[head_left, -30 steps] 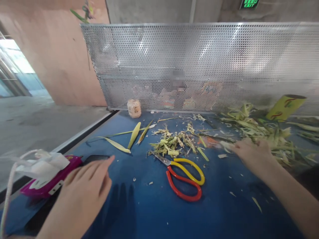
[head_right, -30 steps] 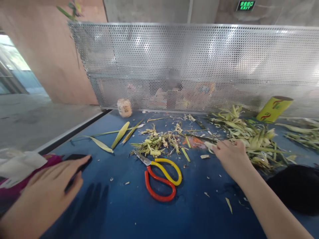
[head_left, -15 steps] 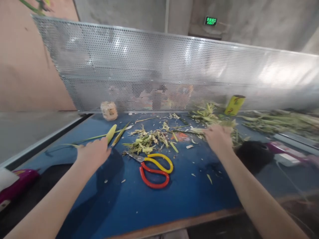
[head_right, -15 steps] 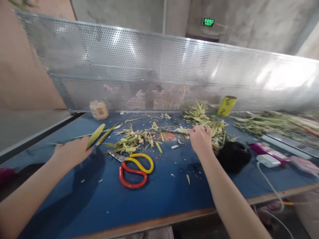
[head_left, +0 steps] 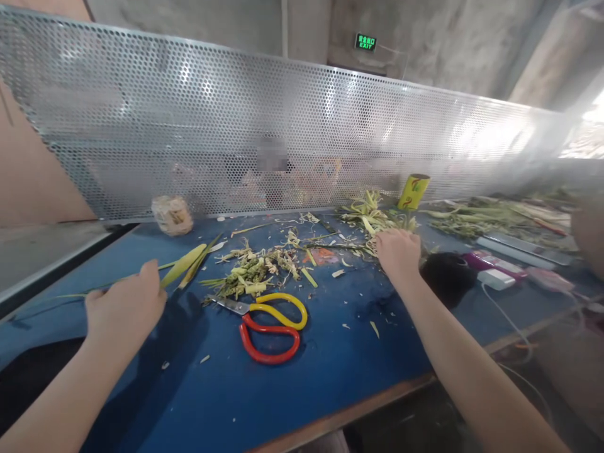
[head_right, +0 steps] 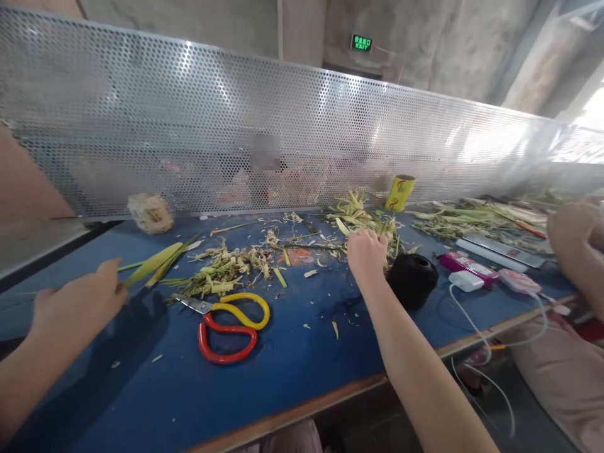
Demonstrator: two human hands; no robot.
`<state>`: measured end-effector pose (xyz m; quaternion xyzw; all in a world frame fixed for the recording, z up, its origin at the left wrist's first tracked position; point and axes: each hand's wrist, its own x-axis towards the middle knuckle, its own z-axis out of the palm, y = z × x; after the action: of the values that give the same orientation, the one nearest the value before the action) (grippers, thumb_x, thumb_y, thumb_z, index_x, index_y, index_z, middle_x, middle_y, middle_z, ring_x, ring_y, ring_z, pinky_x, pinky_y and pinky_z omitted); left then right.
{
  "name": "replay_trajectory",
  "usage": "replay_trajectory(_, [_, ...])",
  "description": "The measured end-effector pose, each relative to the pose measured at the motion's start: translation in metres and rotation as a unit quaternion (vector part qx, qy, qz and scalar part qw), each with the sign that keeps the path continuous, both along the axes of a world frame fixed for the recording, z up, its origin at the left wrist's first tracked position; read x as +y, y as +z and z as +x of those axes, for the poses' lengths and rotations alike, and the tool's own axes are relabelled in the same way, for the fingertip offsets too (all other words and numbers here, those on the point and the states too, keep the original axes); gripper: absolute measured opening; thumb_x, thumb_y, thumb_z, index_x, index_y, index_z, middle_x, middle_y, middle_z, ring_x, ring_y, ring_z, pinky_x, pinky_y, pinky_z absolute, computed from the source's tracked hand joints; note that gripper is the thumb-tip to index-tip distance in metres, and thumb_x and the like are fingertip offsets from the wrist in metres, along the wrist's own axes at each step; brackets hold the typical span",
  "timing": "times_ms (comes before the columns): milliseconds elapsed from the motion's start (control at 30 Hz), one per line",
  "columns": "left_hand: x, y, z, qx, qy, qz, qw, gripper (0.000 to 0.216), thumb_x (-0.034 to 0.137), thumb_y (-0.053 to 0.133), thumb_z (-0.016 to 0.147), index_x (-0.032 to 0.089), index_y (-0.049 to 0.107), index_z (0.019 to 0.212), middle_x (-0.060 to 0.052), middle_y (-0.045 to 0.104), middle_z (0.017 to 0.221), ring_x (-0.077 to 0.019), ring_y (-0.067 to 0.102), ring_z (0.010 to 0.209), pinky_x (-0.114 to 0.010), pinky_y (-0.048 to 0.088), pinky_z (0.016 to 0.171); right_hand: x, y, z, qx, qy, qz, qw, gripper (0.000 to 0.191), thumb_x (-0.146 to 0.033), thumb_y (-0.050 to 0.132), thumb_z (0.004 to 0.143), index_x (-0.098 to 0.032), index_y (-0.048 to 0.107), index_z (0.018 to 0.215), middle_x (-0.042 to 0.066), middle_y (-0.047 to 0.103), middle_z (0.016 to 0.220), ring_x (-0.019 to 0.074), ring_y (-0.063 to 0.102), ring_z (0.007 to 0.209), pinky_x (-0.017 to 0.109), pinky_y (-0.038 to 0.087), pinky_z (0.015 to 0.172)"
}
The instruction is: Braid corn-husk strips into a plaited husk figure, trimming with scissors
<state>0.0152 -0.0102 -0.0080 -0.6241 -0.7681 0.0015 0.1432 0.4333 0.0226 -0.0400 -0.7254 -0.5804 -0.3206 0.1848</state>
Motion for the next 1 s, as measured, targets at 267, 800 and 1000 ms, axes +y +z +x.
replay_trajectory(267, [-0.002, 0.002, -0.007, 0.026, 0.018, 0.088, 0.996, 0.050, 0.028, 0.023, 0.078, 0.008, 0.029, 0.123, -0.007, 0.061, 0.059, -0.0226, 0.058, 0.060, -0.032, 0.034, 0.056, -0.003, 0.003, -0.005, 0.007, 0.009, 0.020, 1.000, 0.026, -0.019, 0.038, 0.082, -0.018, 0.064, 0.083, 0.005, 0.062, 0.080, 0.0182, 0.047, 0.076, 0.032, 0.019, 0.066])
replay_trajectory(800, [-0.002, 0.001, 0.002, 0.058, -0.172, 0.360, 0.915, 0.042, 0.028, 0.034, 0.082, 0.013, 0.042, 0.121, -0.005, 0.067, 0.069, -0.0192, 0.058, 0.062, -0.029, 0.038, 0.072, 0.000, 0.001, -0.004, -0.002, 0.004, 0.001, 1.000, 0.026, -0.021, 0.036, 0.084, -0.018, 0.061, 0.079, 0.005, 0.061, 0.079, 0.0177, 0.046, 0.076, 0.032, 0.018, 0.067])
replay_trajectory(1000, [-0.001, -0.005, 0.013, -0.004, -0.231, 0.375, 0.898, 0.046, 0.031, 0.039, 0.082, 0.017, 0.036, 0.125, -0.001, 0.066, 0.071, -0.0190, 0.058, 0.063, -0.031, 0.038, 0.079, 0.004, 0.001, -0.004, 0.021, -0.005, -0.044, 0.999, 0.028, -0.017, 0.033, 0.084, -0.018, 0.061, 0.087, 0.006, 0.062, 0.083, 0.0181, 0.049, 0.080, 0.032, 0.020, 0.068])
